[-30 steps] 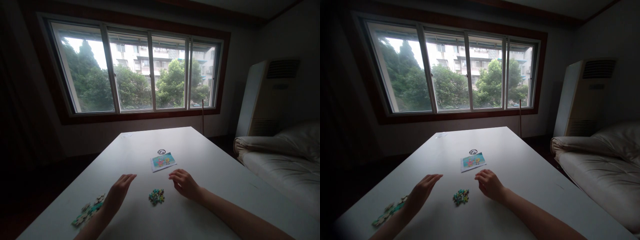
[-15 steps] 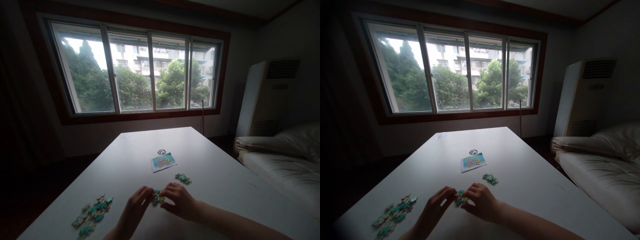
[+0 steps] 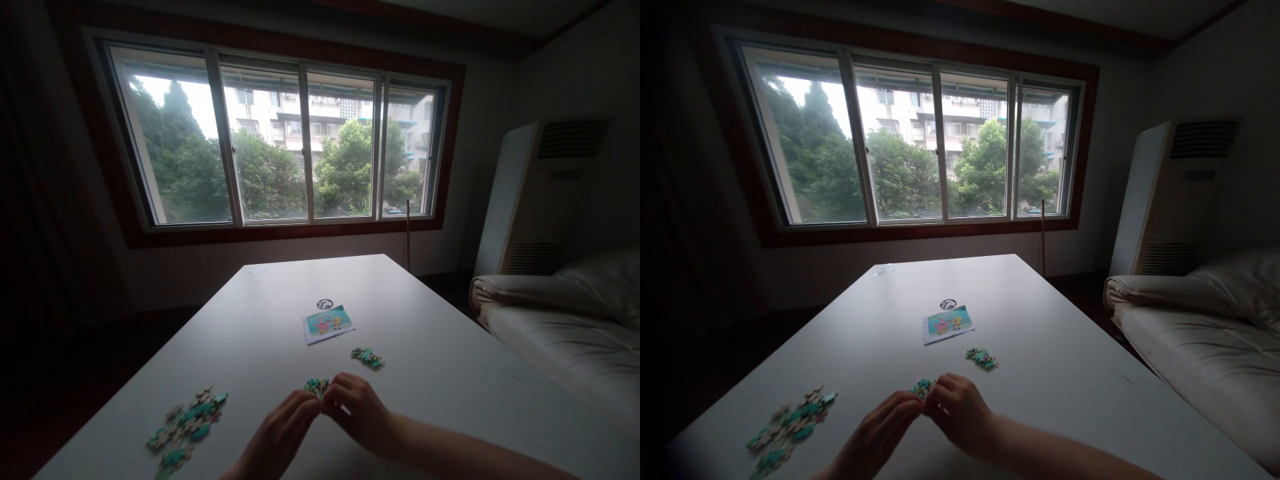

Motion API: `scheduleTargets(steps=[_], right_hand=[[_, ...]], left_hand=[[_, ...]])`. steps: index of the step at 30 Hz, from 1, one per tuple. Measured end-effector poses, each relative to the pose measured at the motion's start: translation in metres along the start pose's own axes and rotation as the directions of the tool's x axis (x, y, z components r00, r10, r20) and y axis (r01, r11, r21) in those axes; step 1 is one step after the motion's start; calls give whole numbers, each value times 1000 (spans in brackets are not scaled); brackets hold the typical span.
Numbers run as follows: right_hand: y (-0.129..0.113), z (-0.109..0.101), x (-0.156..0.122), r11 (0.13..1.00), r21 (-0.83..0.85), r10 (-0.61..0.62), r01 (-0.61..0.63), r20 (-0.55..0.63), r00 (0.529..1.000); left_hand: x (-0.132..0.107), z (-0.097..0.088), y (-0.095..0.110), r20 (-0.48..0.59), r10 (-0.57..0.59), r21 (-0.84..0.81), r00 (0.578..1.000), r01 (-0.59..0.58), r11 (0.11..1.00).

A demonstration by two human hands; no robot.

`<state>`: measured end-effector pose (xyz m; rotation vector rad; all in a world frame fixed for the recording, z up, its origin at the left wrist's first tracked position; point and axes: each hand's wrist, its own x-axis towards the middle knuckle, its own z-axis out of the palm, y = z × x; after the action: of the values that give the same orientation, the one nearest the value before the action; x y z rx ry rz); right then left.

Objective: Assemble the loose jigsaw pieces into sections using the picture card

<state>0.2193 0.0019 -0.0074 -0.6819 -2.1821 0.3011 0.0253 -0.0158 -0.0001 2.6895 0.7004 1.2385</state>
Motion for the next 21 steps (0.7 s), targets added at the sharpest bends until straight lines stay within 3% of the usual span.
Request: scheduleTargets(steps=[10,21], right_hand=[[-3,3,3,950,275,156,-147,-12,988],[-1,3,2,944,292,155,-154,20,988]], left_hand=[[0,-1,-1,7,94,264,996,-92,960],[3,3,3,-29,135,366,990,-115,924]])
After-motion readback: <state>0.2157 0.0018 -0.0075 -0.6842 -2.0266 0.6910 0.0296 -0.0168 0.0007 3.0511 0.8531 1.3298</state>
